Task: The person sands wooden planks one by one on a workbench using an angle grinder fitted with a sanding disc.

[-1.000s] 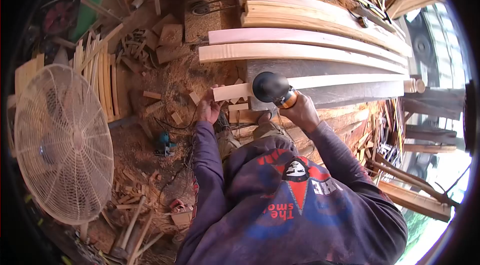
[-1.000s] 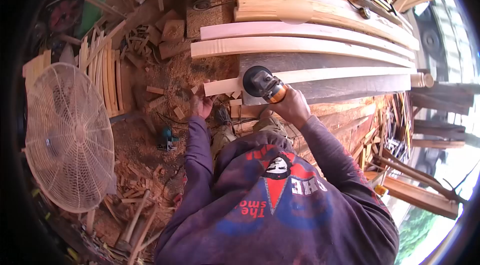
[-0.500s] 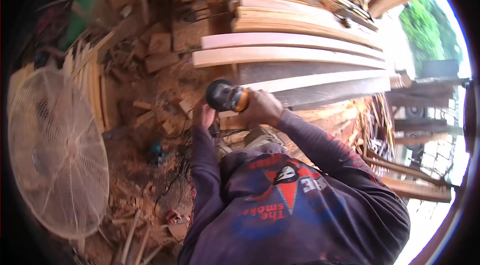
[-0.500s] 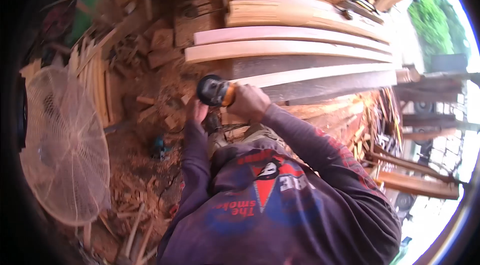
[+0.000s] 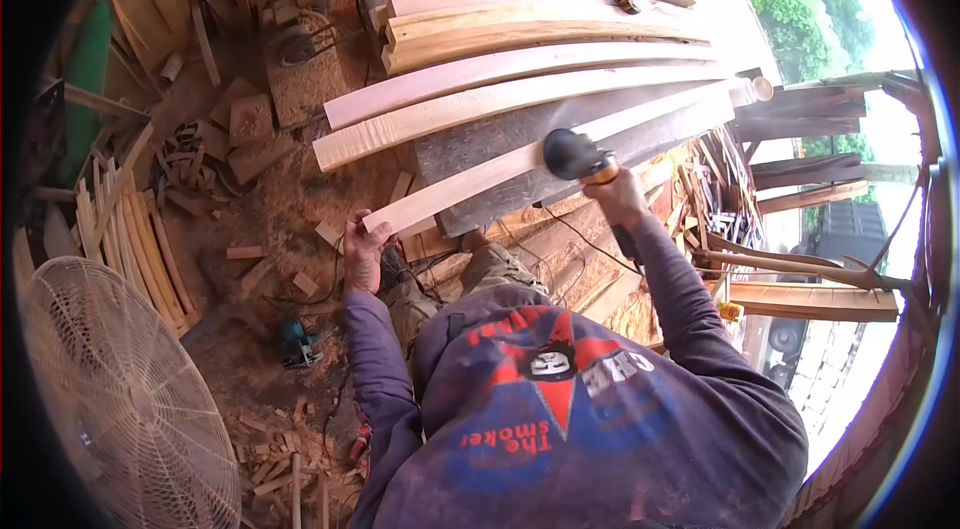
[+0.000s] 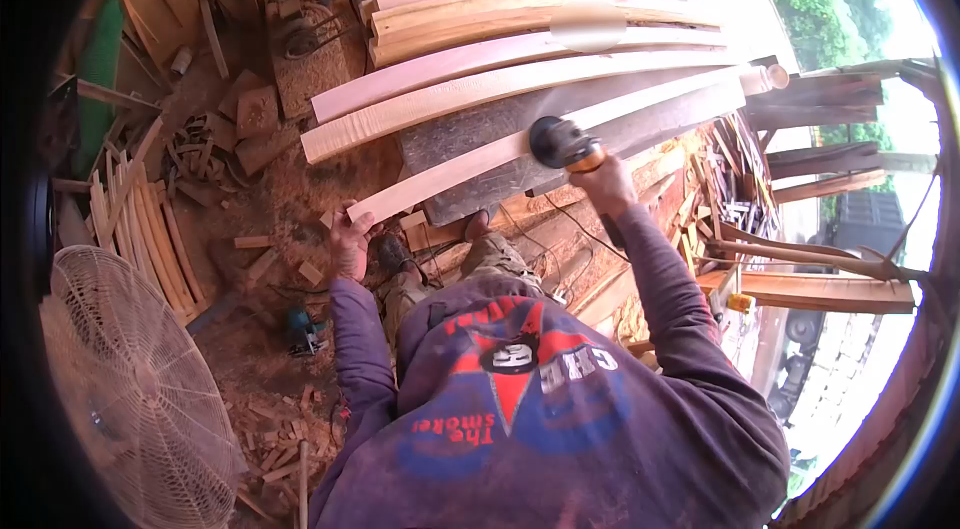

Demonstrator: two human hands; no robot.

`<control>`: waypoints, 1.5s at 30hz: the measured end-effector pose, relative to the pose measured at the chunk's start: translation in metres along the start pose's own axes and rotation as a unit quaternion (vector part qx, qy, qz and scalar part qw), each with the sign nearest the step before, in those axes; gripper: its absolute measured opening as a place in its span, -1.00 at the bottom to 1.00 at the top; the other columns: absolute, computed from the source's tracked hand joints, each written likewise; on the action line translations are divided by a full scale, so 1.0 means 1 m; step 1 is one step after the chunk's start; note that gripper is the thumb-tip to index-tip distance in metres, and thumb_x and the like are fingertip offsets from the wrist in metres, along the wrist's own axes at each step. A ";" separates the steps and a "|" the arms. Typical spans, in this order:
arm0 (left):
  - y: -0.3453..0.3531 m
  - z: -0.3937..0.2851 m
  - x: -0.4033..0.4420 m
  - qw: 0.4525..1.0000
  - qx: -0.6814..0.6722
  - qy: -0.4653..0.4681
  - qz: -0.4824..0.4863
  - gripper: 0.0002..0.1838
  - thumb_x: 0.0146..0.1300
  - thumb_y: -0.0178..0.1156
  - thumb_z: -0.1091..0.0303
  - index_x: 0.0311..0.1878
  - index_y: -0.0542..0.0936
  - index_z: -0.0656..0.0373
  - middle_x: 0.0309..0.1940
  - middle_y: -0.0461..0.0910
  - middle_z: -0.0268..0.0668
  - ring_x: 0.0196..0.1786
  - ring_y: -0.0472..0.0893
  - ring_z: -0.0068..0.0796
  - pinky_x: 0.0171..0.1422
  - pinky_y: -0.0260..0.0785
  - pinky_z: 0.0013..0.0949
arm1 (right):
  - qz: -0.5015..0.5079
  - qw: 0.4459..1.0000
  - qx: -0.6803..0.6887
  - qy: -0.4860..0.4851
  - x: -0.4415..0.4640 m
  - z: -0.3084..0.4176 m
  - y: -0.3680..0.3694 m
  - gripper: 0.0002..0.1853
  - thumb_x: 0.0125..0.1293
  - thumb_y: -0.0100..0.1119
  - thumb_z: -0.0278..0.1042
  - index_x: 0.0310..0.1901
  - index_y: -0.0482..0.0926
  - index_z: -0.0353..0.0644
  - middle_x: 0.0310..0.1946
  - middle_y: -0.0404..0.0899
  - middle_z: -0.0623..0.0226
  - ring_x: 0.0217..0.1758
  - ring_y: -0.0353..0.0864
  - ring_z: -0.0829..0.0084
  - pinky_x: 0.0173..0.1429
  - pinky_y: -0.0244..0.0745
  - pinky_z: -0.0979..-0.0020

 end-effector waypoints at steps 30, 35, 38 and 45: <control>-0.040 0.070 0.036 0.962 -0.265 0.058 0.003 -0.54 0.45 0.28 0.32 0.33 0.59 0.33 0.28 0.68 -0.14 0.28 0.68 -0.30 0.49 0.51 -0.11 | 0.214 0.925 -0.094 -0.299 -0.093 0.214 0.138 -0.43 0.03 0.59 0.01 -0.03 0.71 -0.23 -0.35 0.80 0.04 -0.28 0.84 0.06 -0.07 0.73 0.12; -0.034 0.043 0.024 0.982 -0.176 0.058 -0.032 -0.51 0.60 0.18 -0.05 0.20 0.64 0.23 0.18 0.66 -0.20 0.26 0.63 -0.28 0.36 0.51 -0.12 | 0.208 0.946 -0.077 -0.235 -0.091 0.186 0.102 -0.50 0.03 0.52 -0.06 -0.05 0.72 -0.22 -0.30 0.78 -0.09 -0.17 0.84 -0.04 0.02 0.73 0.06; -0.002 -0.003 0.009 0.990 -0.023 0.001 -0.136 -0.44 0.53 0.20 -0.26 -0.04 0.66 0.15 -0.11 0.72 -0.27 -0.01 0.70 -0.43 0.05 0.53 -0.25 | 0.174 0.963 -0.024 -0.203 -0.068 0.135 0.075 -0.50 0.03 0.55 -0.12 -0.02 0.73 -0.22 -0.28 0.80 -0.03 -0.18 0.86 0.05 0.00 0.74 0.12; 0.045 -0.017 0.023 0.955 0.193 -0.014 -0.227 -0.64 0.32 0.27 0.22 -0.22 0.59 0.45 -0.22 0.68 -0.09 -0.23 0.73 -0.22 -0.11 0.58 -0.16 | 0.015 0.994 0.015 -0.109 -0.014 0.031 0.004 -0.56 0.03 0.56 -0.24 -0.06 0.72 -0.26 -0.26 0.80 0.00 -0.16 0.85 0.09 0.00 0.71 0.18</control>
Point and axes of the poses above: each hand's wrist, its own x-axis towards the middle knuckle, its own y-axis out of the palm, z = x × y, the point moved 1 cm from there along x, towards the middle knuckle
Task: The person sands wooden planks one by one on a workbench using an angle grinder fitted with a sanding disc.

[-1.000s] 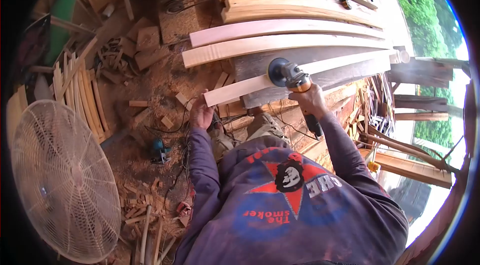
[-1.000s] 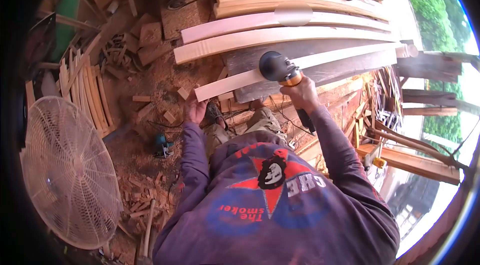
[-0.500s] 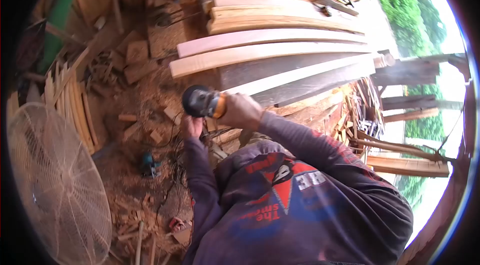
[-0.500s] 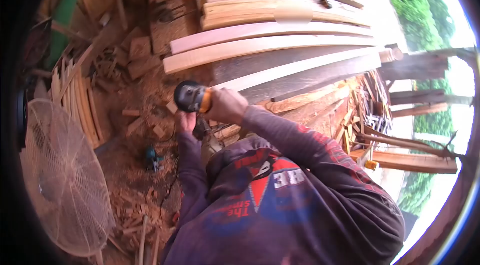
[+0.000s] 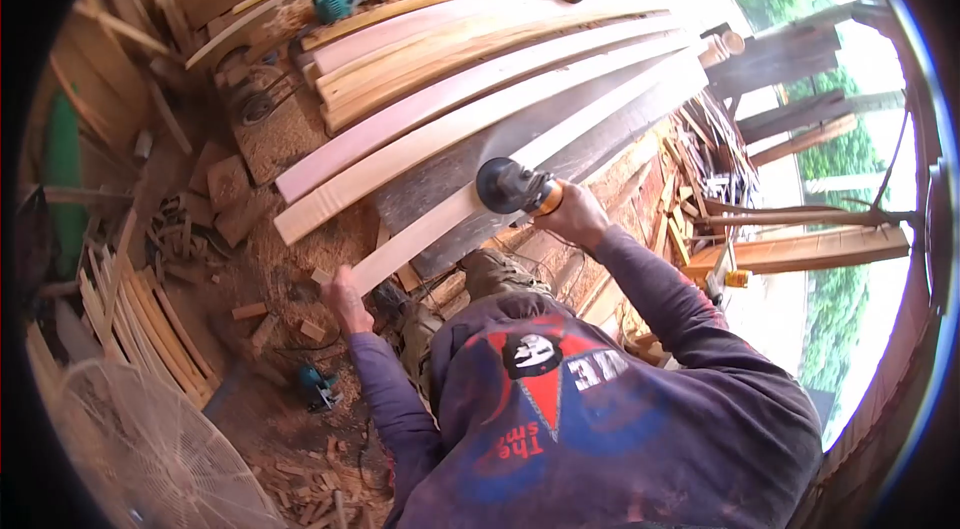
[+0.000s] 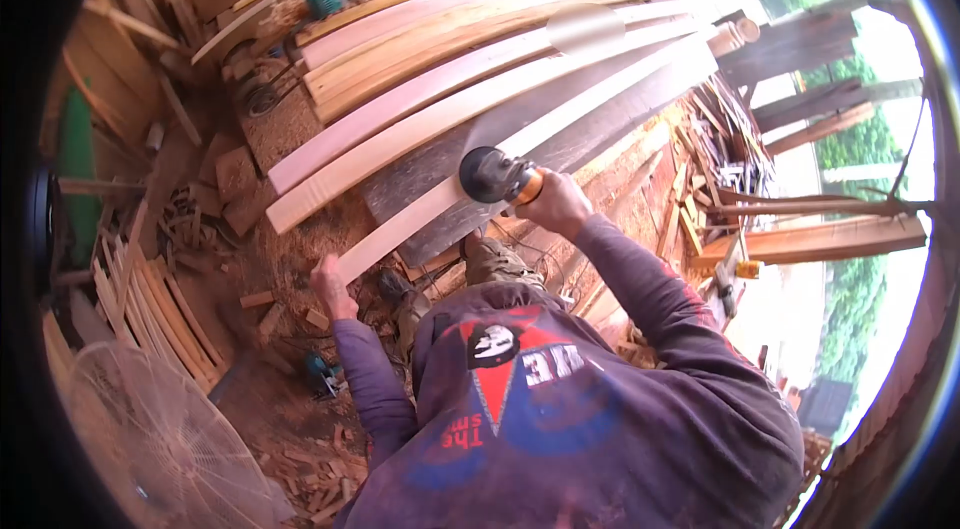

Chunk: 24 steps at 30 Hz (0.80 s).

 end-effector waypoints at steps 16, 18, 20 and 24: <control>0.016 -0.006 -0.007 0.906 0.320 0.168 -0.221 -0.56 0.26 0.12 0.18 -0.13 0.79 0.39 -0.15 0.78 0.08 -0.10 0.71 0.04 0.13 0.53 -0.03 | -0.082 0.982 0.097 0.137 0.088 -0.166 -0.121 -0.58 0.05 0.52 -0.38 0.00 0.74 -0.26 -0.28 0.80 0.15 -0.24 0.80 0.29 0.01 0.71 0.26; 0.009 0.000 0.001 0.887 0.340 0.226 -0.214 -0.56 0.23 0.12 0.18 -0.18 0.78 0.41 -0.18 0.78 0.08 -0.12 0.70 0.03 0.12 0.52 -0.02 | -0.093 0.976 0.116 0.160 0.101 -0.191 -0.136 -0.57 -0.02 0.54 -0.45 -0.04 0.72 -0.33 -0.27 0.79 0.23 -0.22 0.76 0.38 0.01 0.69 0.33; 0.019 -0.012 -0.012 0.863 0.387 0.228 -0.230 -0.55 0.22 0.10 0.17 -0.22 0.79 0.40 -0.22 0.78 0.07 -0.14 0.70 0.04 0.11 0.52 -0.01 | -0.123 0.971 0.131 0.159 0.115 -0.228 -0.142 -0.57 -0.02 0.54 -0.46 -0.04 0.72 -0.34 -0.28 0.78 0.26 -0.23 0.74 0.41 0.00 0.68 0.36; 0.013 -0.006 -0.008 0.856 0.382 0.280 -0.207 -0.55 0.23 0.05 0.17 -0.28 0.80 0.36 -0.29 0.77 0.04 -0.18 0.70 0.04 0.06 0.53 0.03 | -0.171 0.954 0.166 0.184 0.144 -0.277 -0.153 -0.63 -0.03 0.51 -0.45 -0.12 0.75 -0.33 -0.32 0.76 0.26 -0.27 0.72 0.41 -0.08 0.65 0.36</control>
Point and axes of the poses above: each hand's wrist, its own x-axis towards the middle knuckle, its own y-axis out of the palm, z = x × y, the point moved 1 cm from there along x, towards the middle knuckle
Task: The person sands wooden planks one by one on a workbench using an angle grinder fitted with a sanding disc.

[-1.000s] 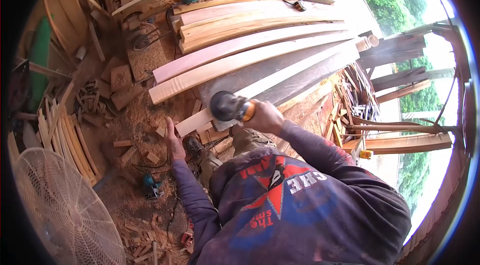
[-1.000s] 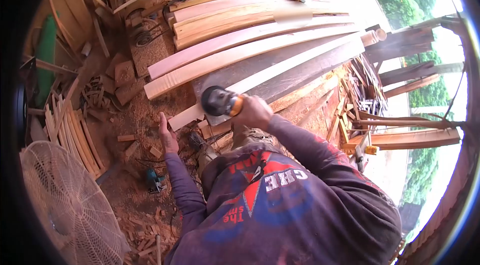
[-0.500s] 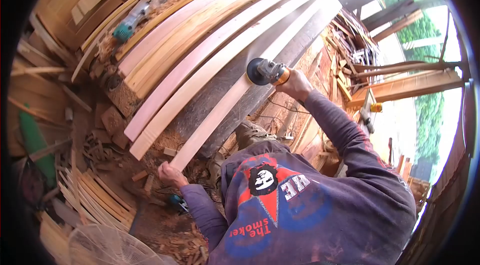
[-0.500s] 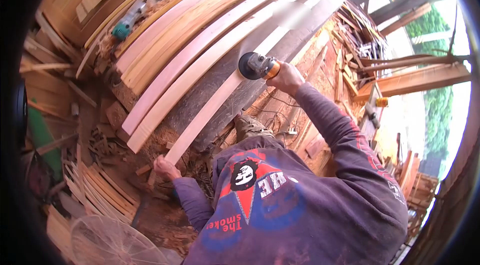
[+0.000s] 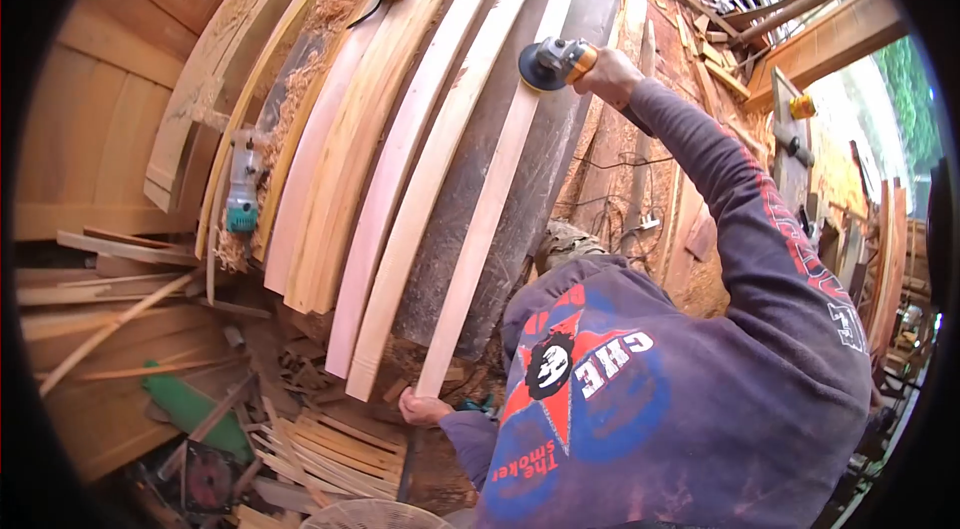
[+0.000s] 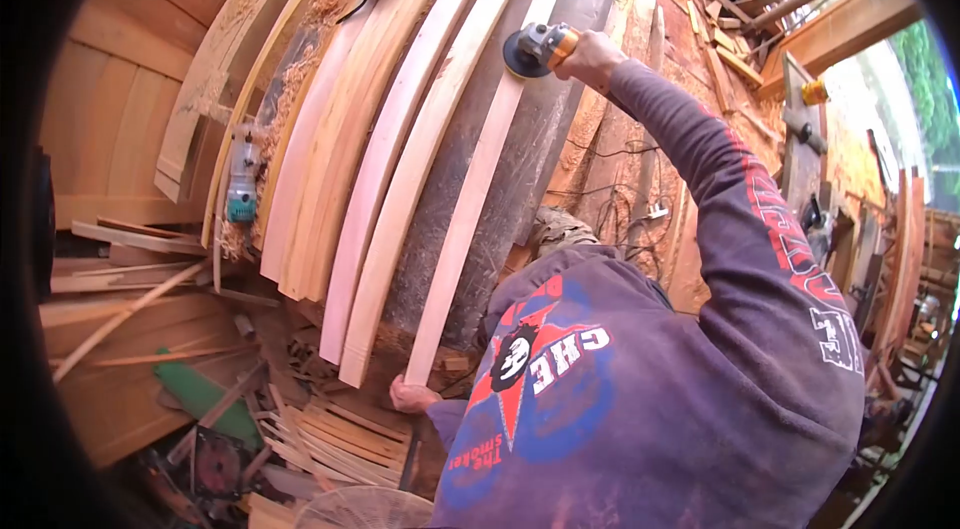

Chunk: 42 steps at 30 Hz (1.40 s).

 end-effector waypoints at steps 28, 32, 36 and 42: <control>0.014 0.015 0.027 0.989 -0.108 -0.074 0.062 -0.54 0.27 0.05 0.11 -0.17 0.77 0.32 -0.13 0.73 0.09 -0.01 0.65 0.06 0.17 0.47 0.06 | 0.114 0.990 -0.068 -0.047 -0.231 0.117 0.131 -0.65 0.00 0.50 -0.26 -0.19 0.75 -0.28 -0.36 0.77 -0.09 -0.23 0.84 -0.02 -0.04 0.74 0.11; 0.022 0.031 0.032 0.985 -0.153 -0.057 0.063 -0.52 0.29 0.05 0.10 -0.14 0.74 0.37 -0.13 0.72 0.10 -0.04 0.65 0.05 0.15 0.48 0.05 | 0.123 0.988 -0.085 -0.050 -0.260 0.120 0.152 -0.65 0.01 0.48 -0.23 -0.18 0.76 -0.26 -0.34 0.77 -0.10 -0.21 0.84 -0.02 -0.02 0.74 0.09; 0.021 0.023 0.029 0.977 -0.182 -0.077 0.079 -0.50 0.30 0.04 0.09 -0.13 0.73 0.39 -0.13 0.72 0.12 -0.05 0.66 0.05 0.11 0.49 0.06 | 0.142 0.985 -0.072 -0.065 -0.295 0.151 0.162 -0.67 0.09 0.46 -0.23 -0.13 0.75 -0.18 -0.33 0.78 -0.06 -0.18 0.84 -0.02 0.00 0.75 0.09; 0.024 0.028 0.037 0.970 -0.194 -0.112 0.091 -0.50 0.26 0.10 0.10 -0.04 0.67 0.41 -0.17 0.65 0.09 -0.17 0.68 0.03 -0.10 0.61 -0.04 | 0.197 0.971 -0.074 -0.112 -0.331 0.171 0.197 -0.60 0.09 0.50 -0.16 -0.08 0.71 -0.18 -0.31 0.79 -0.03 -0.21 0.84 -0.05 -0.07 0.74 0.05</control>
Point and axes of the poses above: each hand's wrist, its own x-axis towards the middle knuckle, its own y-axis out of the palm, z = x × y, the point moved 1 cm from there along x, towards the middle knuckle
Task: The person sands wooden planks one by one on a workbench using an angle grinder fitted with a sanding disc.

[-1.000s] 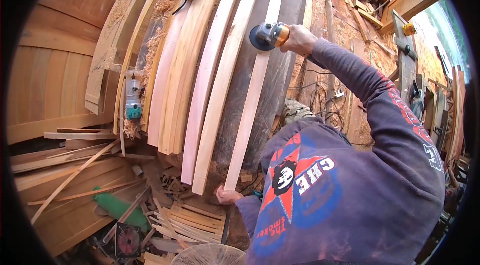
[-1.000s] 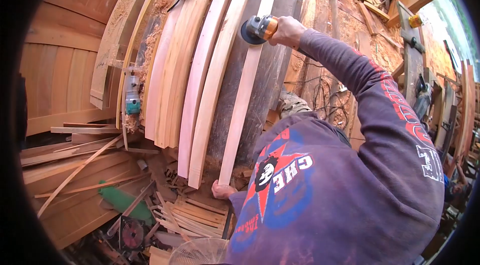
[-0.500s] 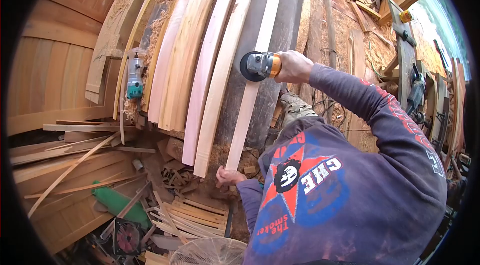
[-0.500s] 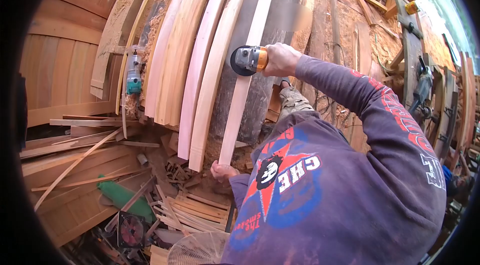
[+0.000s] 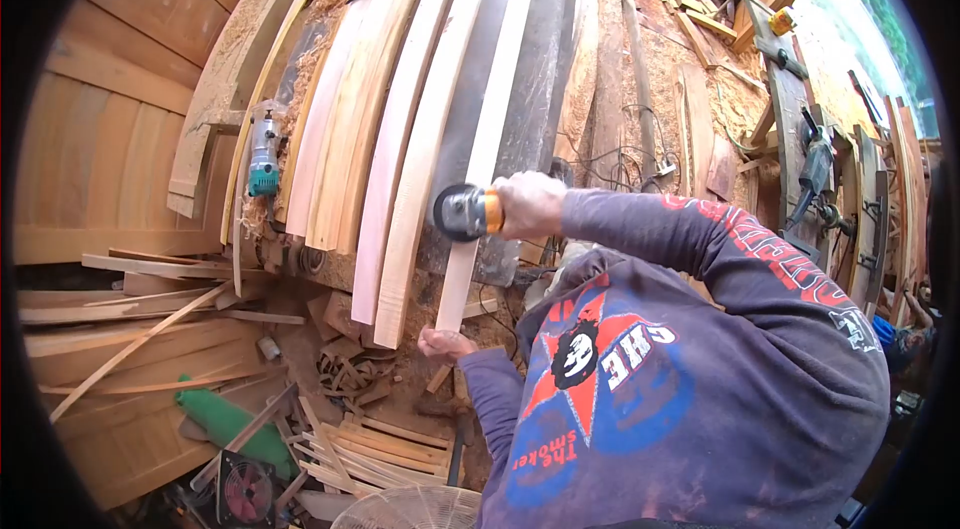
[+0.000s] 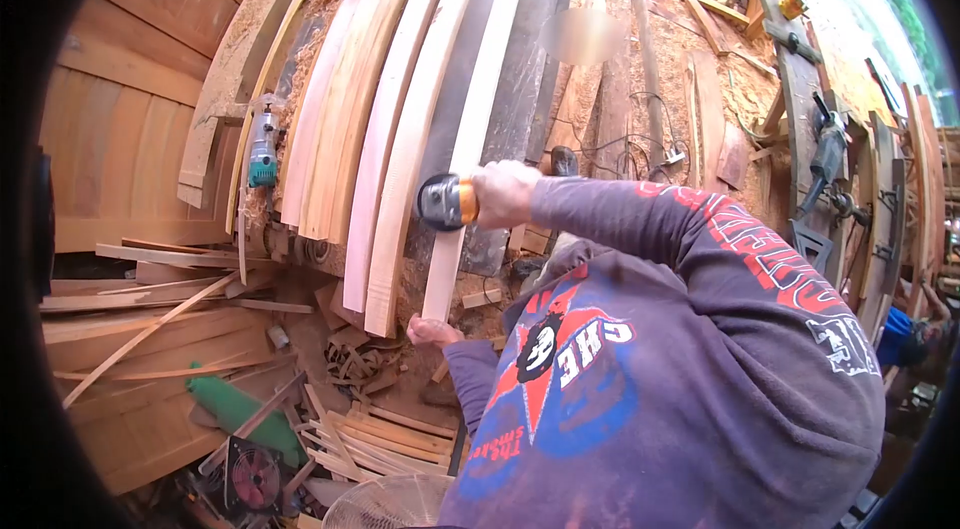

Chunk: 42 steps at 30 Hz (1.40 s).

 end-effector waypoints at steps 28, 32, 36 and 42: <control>-0.007 -0.018 0.029 0.978 0.173 0.112 -0.024 -0.45 0.33 0.00 0.03 -0.08 0.74 0.38 -0.12 0.70 0.11 -0.11 0.67 0.03 -0.01 0.53 0.09 | -0.159 0.981 -0.001 0.114 0.117 -0.223 -0.257 -0.56 0.04 0.49 -0.27 -0.02 0.73 -0.24 -0.31 0.79 0.02 -0.23 0.83 0.17 0.03 0.73 0.20; -0.035 0.003 0.053 0.926 0.338 0.168 -0.015 -0.52 0.35 0.01 0.09 -0.17 0.73 0.36 -0.22 0.70 0.05 -0.19 0.69 -0.04 -0.10 0.59 -0.01 | -0.175 0.974 0.018 0.145 0.172 -0.307 -0.315 -0.57 -0.02 0.52 -0.25 -0.10 0.74 -0.30 -0.35 0.76 0.09 -0.28 0.79 0.22 -0.06 0.70 0.24; -0.003 -0.049 0.017 0.971 0.180 -0.136 -0.084 -0.49 0.35 0.02 0.02 -0.12 0.72 0.33 -0.13 0.70 0.01 -0.13 0.71 0.01 -0.10 0.63 -0.05 | -0.232 0.961 0.031 0.147 0.206 -0.358 -0.392 -0.63 -0.02 0.54 -0.28 -0.18 0.79 -0.31 -0.36 0.78 0.17 -0.32 0.76 0.33 -0.09 0.68 0.29; -0.003 -0.048 0.024 0.945 0.167 -0.249 -0.130 -0.38 0.37 -0.02 -0.13 0.14 0.61 0.25 -0.03 0.68 -0.02 -0.14 0.67 0.05 -0.28 0.47 0.06 | -0.237 0.947 0.005 0.217 0.264 -0.432 -0.470 -0.58 0.03 0.55 -0.11 -0.13 0.81 -0.21 -0.31 0.77 0.27 -0.31 0.73 0.39 -0.14 0.66 0.29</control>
Point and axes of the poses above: each hand's wrist, its own x-axis towards the middle knuckle, its own y-axis out of the palm, z = x × y, the point moved 1 cm from there along x, towards the middle knuckle
